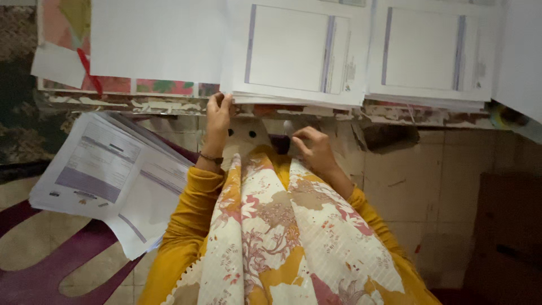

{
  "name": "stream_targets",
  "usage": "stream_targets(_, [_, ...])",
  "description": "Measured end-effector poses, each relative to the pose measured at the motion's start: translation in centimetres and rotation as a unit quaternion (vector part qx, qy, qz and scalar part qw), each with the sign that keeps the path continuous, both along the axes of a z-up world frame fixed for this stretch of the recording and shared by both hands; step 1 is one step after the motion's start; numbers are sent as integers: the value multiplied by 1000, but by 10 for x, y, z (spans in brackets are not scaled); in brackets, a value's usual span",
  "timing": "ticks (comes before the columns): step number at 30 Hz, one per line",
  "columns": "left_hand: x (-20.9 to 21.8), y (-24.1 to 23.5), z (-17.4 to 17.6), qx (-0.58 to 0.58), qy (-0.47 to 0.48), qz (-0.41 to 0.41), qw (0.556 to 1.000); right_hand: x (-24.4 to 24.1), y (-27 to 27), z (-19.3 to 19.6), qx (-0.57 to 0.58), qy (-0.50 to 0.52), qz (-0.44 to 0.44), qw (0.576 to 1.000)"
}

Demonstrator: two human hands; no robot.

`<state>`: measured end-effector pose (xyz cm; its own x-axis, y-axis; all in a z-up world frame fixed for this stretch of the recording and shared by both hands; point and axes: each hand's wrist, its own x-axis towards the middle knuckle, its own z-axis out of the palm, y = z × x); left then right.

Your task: The person organizes a stack of papers on a table, separating them into smaller piles and aligning them. They use a red pen to mark or hold down a sheet of paper during the process.

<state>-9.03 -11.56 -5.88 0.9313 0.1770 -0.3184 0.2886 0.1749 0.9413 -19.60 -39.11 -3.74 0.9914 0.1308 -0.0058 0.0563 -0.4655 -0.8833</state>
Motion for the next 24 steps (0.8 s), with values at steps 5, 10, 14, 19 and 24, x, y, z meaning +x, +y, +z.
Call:
stream_targets(5, [-12, 5, -5, 25, -11, -18, 999, -9, -9, -15, -8, 27, 12, 1000])
stream_targets(10, [-22, -5, -6, -84, -22, 16, 996, -29, -22, -43, 5, 71, -6, 997])
stream_targets(14, [-17, -17, -11, -128, -93, 75, 985, -32, -26, -55, 19, 69, -7, 997])
stream_targets(19, [-31, -28, -8, -115, -110, 100, 982, -38, -31, -65, 37, 78, -12, 996])
stream_targets(24, [-26, -29, 2, -206, -57, 116, 970, -41, -33, -66, 22, 64, -8, 998])
